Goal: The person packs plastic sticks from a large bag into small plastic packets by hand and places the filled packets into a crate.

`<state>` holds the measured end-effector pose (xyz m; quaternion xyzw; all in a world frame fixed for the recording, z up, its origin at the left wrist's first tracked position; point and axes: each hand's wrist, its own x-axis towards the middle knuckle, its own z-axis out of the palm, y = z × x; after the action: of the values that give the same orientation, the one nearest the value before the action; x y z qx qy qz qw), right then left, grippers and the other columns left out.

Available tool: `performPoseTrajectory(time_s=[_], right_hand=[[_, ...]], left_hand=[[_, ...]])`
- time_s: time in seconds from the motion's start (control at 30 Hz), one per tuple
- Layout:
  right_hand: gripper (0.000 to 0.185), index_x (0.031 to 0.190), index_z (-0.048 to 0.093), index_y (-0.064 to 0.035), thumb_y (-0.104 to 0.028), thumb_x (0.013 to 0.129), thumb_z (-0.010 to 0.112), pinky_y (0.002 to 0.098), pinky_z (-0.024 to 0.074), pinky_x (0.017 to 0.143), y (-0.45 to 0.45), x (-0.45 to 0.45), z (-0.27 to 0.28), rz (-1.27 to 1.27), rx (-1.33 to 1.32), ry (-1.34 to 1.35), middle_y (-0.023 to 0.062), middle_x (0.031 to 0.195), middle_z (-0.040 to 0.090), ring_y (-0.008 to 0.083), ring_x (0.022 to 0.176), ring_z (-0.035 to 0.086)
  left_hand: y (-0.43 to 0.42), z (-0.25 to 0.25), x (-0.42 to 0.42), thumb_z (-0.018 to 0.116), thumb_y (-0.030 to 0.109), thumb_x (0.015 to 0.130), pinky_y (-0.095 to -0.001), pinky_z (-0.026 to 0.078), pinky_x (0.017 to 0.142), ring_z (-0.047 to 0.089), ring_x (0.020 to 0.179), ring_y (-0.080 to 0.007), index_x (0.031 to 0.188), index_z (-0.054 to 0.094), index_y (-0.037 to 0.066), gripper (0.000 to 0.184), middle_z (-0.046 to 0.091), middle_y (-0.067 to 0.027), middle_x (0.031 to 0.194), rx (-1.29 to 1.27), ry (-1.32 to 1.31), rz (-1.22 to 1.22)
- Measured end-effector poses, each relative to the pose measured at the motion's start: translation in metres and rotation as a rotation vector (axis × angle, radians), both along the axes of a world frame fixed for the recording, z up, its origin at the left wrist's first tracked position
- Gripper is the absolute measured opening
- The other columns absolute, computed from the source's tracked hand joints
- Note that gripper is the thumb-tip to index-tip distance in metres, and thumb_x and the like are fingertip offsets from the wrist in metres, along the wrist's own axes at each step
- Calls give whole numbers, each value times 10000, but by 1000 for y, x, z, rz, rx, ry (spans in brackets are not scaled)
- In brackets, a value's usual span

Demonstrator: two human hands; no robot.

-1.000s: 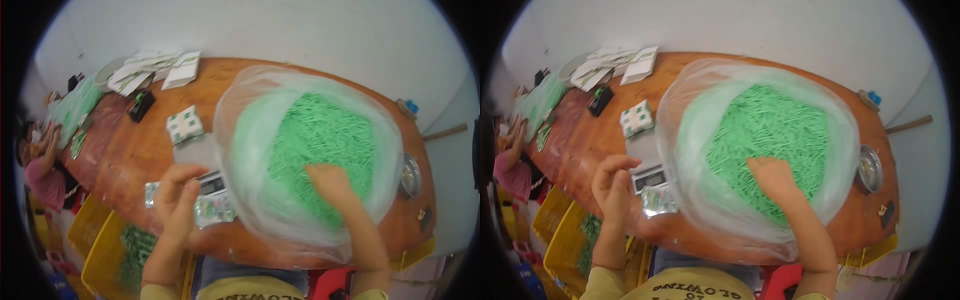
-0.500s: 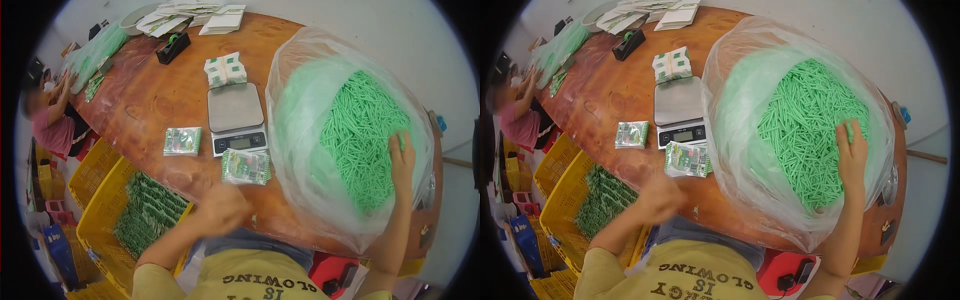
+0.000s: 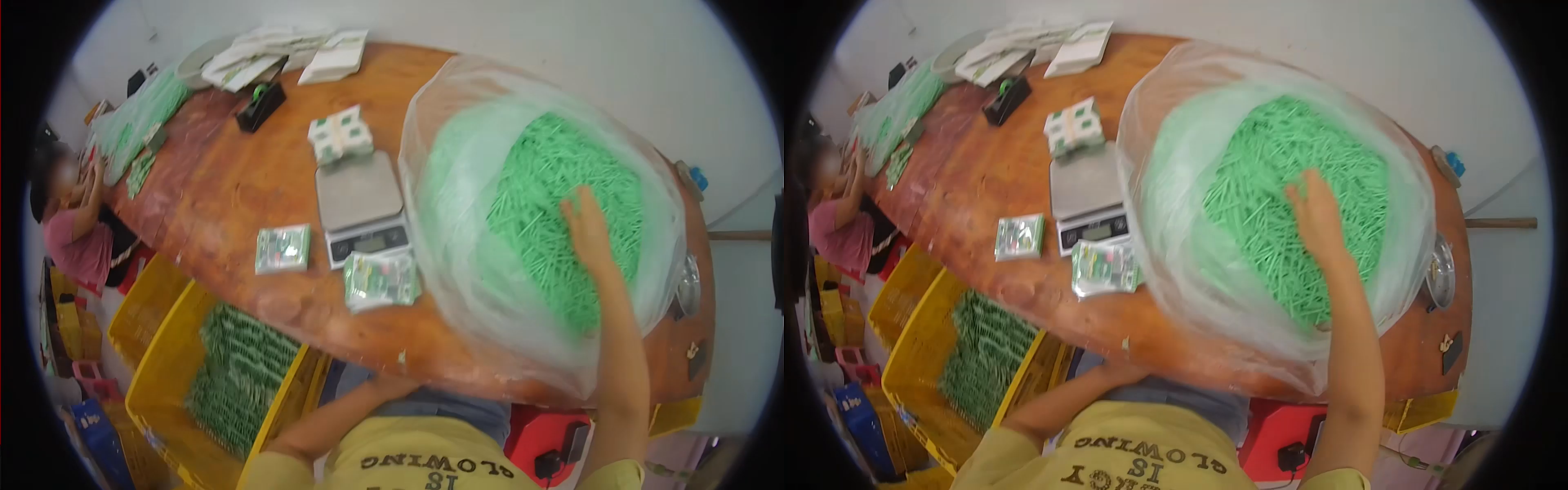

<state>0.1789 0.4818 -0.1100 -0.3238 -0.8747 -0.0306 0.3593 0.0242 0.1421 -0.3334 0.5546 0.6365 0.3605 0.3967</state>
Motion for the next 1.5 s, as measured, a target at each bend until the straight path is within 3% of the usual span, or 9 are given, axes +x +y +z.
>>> performPoseTrajectory(time_s=[0.13,0.37,0.43,0.6,0.9,1.1,1.4,1.47,1.5], right_hand=[[236,939,451,7,-228,925,467,336,404,602,-10,13,16,54,-273,145,116,659,494,232,595,484],[274,1042,497,-24,-271,927,477,242,278,440,-51,6,41,296,-1274,1009,5,586,440,93,472,356],[307,1027,516,-25,-310,913,508,238,266,422,-94,-7,49,458,-1333,1083,2,594,449,79,466,347],[319,938,566,-27,-340,877,568,218,343,459,-90,6,19,257,-1103,1032,16,674,520,73,509,410],[202,875,581,1,-193,900,531,231,436,579,-81,-6,37,334,-1156,507,63,769,609,114,669,549],[146,866,602,-28,-172,870,575,210,421,618,-81,-13,35,267,-864,435,29,737,608,77,696,537],[133,870,604,-30,-159,871,569,214,420,613,-77,-1,53,240,-1064,466,9,666,558,60,649,505],[177,867,600,-20,-184,890,537,218,426,608,-78,-1,59,258,-813,439,11,663,549,70,643,503],[208,867,601,-16,-202,901,512,239,433,637,-73,5,55,504,-1100,666,13,679,550,85,646,503]], left_hand=[[-25,128,-30,576,232,811,-374,484,715,607,801,-294,877,616,51,197,628,-117,854,-168,425,-435],[101,301,-7,650,-24,718,-230,454,566,579,603,-157,806,599,17,110,590,-76,703,618,-79,149],[161,292,25,599,-64,729,-241,465,589,591,647,-176,815,595,-5,105,608,-105,773,680,-340,266],[166,277,44,614,8,730,-320,497,637,608,747,-263,865,627,-3,136,621,-132,880,993,51,158],[45,195,-95,570,105,667,-424,423,787,518,985,-337,1023,565,-48,388,542,-194,1080,511,1245,-89],[49,171,-108,555,73,661,-407,475,771,555,937,-337,938,575,-37,299,556,-195,1011,649,1013,-162],[57,179,-114,620,-41,620,-365,489,709,578,873,-304,757,559,25,164,581,-144,929,600,592,123],[65,203,-95,632,-38,633,-349,486,689,584,826,-279,746,557,29,151,589,-122,898,627,265,189],[73,223,-79,638,-36,640,-341,485,679,587,803,-267,741,557,31,146,593,-111,882,622,98,225]])
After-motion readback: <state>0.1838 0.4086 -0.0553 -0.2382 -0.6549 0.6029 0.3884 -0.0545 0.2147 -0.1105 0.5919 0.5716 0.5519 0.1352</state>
